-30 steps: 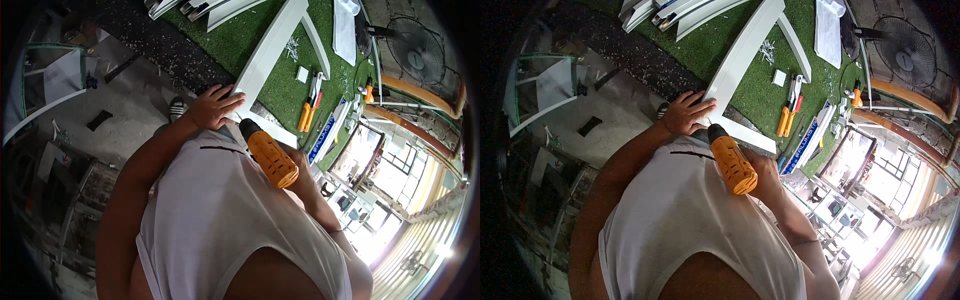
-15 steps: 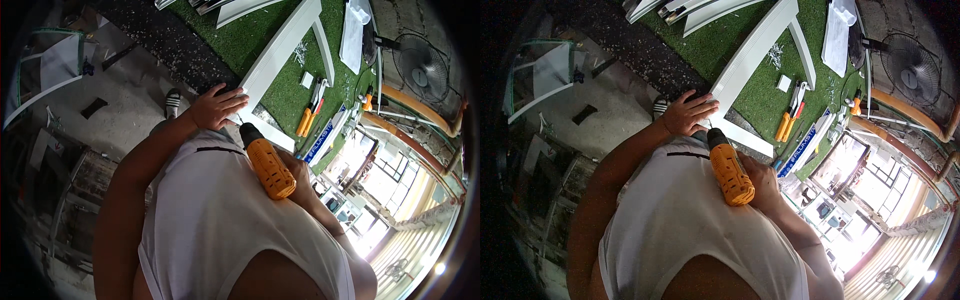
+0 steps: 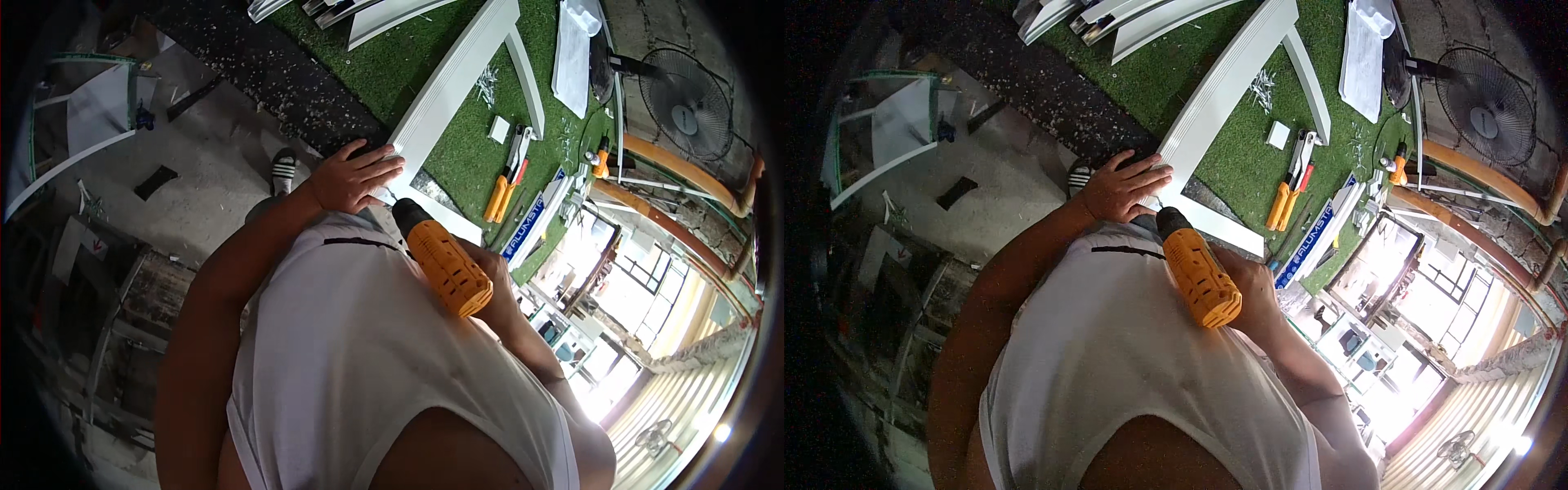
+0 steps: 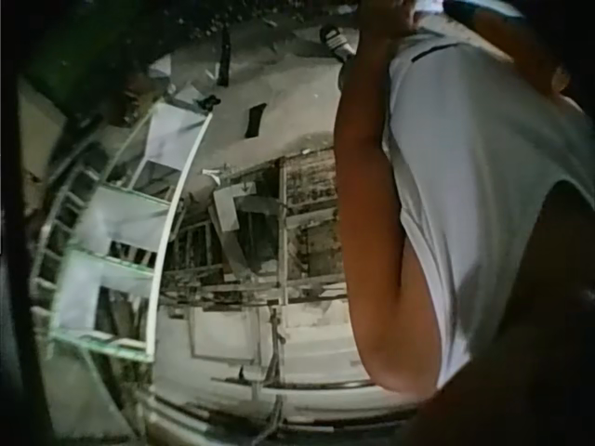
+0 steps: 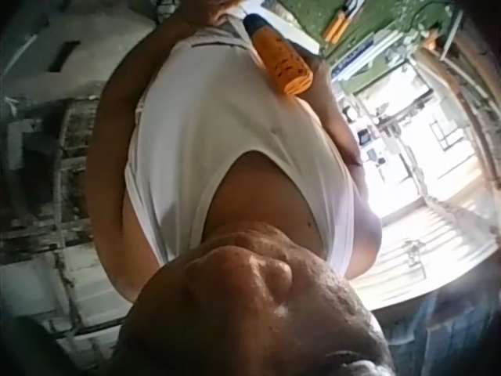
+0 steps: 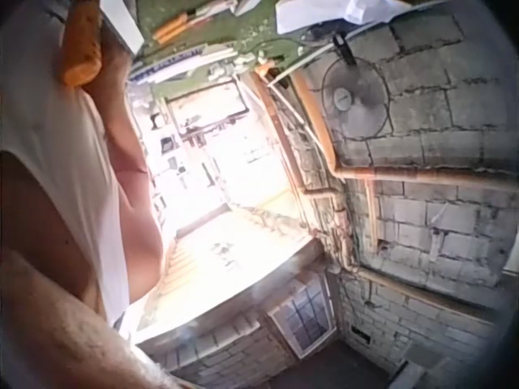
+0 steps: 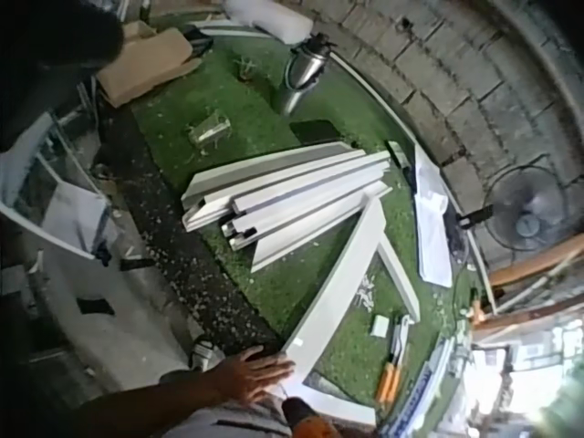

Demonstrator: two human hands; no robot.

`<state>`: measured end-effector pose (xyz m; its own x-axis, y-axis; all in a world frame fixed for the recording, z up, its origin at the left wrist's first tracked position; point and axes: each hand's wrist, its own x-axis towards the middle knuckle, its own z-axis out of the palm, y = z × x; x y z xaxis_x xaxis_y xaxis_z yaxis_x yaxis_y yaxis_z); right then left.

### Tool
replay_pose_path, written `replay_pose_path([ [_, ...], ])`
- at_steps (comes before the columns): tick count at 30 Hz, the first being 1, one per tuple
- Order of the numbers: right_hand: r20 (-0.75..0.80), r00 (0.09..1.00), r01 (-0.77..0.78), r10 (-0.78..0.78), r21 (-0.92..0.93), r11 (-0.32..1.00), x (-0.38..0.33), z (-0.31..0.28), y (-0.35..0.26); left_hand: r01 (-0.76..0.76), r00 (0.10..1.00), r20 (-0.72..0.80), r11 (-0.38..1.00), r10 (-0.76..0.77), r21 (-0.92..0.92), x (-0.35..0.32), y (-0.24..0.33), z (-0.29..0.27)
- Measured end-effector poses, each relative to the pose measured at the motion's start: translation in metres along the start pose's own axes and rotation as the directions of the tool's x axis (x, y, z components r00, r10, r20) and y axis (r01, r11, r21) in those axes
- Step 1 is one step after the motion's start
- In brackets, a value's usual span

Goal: The person files aluminum profile pieces, fits them together into corner joints by hand, and fastens the frame sections using a power drill.

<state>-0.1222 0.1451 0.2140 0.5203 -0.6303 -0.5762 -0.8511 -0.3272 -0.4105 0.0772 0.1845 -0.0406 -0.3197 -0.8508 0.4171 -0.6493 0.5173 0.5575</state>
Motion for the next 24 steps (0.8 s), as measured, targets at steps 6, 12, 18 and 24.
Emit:
replay_pose_path([
  [6, -0.005, 0.999, -0.047, 0.047, 0.012, 0.999, -0.0011, 0.0009, -0.0004, -0.009, 1.000, -0.015, 1.000, 0.010, 0.024, 0.0017, 0.0014, -0.0020],
  [12, 0.002, 1.000, -0.029, 0.029, 0.092, 0.995, -0.0007, -0.0017, -0.0016, 0.001, 1.000, -0.008, 0.999, 0.000, 0.043, 0.0035, 0.0029, -0.0058],
  [18, -0.003, 1.000, -0.021, 0.021, 0.061, 0.998, -0.0019, -0.0008, -0.0011, -0.005, 1.000, -0.017, 0.998, 0.006, 0.060, 0.0038, 0.0027, -0.0052],
  [24, -0.076, 0.995, 0.068, -0.065, 0.040, 0.997, -0.0027, 0.0023, -0.0060, -0.017, 0.999, -0.029, 0.999, 0.019, 0.049, 0.0044, 0.0033, -0.0076],
])
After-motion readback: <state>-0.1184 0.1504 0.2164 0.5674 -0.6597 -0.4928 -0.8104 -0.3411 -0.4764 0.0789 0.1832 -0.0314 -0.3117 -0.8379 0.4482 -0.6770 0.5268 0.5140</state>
